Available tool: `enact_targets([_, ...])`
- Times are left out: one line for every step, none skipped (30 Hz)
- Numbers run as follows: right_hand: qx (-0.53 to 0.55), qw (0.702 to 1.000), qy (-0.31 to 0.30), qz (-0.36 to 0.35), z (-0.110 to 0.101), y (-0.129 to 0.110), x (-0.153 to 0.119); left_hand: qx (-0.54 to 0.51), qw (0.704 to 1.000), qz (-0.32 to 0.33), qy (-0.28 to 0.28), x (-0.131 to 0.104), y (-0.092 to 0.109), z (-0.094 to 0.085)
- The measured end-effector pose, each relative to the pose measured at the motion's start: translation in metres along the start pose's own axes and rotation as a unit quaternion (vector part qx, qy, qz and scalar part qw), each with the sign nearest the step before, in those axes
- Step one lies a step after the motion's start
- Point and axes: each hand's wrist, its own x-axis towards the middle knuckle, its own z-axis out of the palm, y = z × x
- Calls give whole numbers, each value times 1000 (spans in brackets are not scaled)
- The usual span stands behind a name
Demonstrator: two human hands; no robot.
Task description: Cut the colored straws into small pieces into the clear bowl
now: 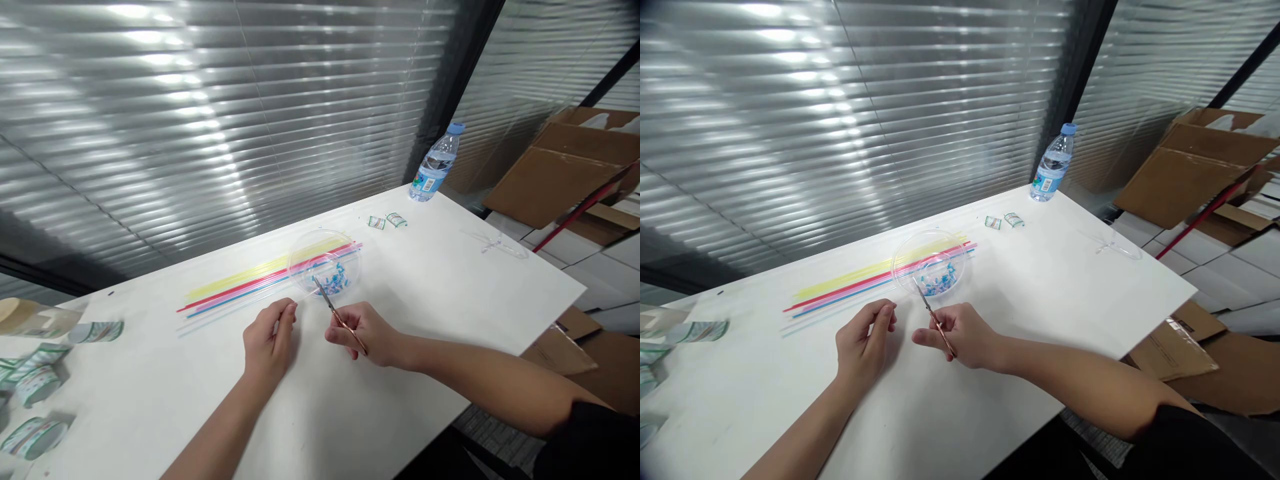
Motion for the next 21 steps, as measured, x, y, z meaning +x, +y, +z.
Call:
enact_targets([-2, 1000, -1, 0, 0, 0, 0, -3, 1000, -2, -2, 0, 0, 0])
enact_targets([-4, 1000, -1, 1, 0, 0, 0, -7, 1000, -5, -5, 0, 1, 0])
enact_targets([-6, 1000, -1, 0, 0, 0, 0, -10, 1000, -7, -8, 0, 1, 0])
enact_targets([-8, 1000, -1, -2, 0, 0, 0, -13, 1000, -8, -10, 0, 1, 0])
enact_targets([-9, 1000, 0, -4, 0, 0, 0, -13, 1000, -9, -12, 0, 2, -1])
enact_targets([-10, 1000, 0, -5, 0, 0, 0, -13, 1000, -10, -13, 1, 2, -1])
enact_targets([-10, 1000, 1, -5, 0, 0, 0, -13, 1000, -11, -14, 1, 2, -1])
enact_targets([-10, 1000, 1, -6, 0, 0, 0, -12, 1000, -11, -14, 1, 2, 0])
enact_targets([-9, 1000, 1, -9, 0, 0, 0, -13, 1000, -12, -13, 1, 2, 0])
enact_targets([-9, 1000, 1, -12, 0, 0, 0, -15, 1000, -12, -12, 0, 1, 0])
enact_targets([-10, 1000, 0, -13, 0, 0, 0, -17, 1000, -12, -10, 0, 1, 0])
enact_targets([-11, 1000, -1, -12, -1, 1, 0, -18, 1000, -12, -8, 0, 1, 0])
enact_targets([-13, 1000, -3, -8, -1, 1, 0, -18, 1000, -12, -6, 0, 0, 0])
enact_targets([-14, 1000, -7, -3, -1, 1, 0, -17, 1000, -12, -7, 0, 0, 0])
enact_targets([-15, 1000, -10, 4, -1, 2, 0, -15, 1000, -10, -7, 0, 0, 0])
enact_targets([-16, 1000, -13, 9, -2, 2, 0, -12, 1000, -7, -9, 0, -1, 0])
enact_targets([-18, 1000, -15, 12, -2, 3, -1, -8, 1000, -3, -12, 0, -1, 0])
enact_targets([-22, 1000, -18, 14, -2, 3, -1, -3, 1000, 3, -16, 0, -1, 0])
enact_targets([-29, 999, -19, 14, -1, 4, -1, 2, 1000, 9, -19, -1, -1, 0])
enact_targets([-37, 999, -20, 14, -1, 4, -1, 7, 1000, 16, -22, -1, -1, -1])
enact_targets([-46, 999, -20, 13, -1, 4, -1, 12, 999, 23, -26, -1, -1, -1])
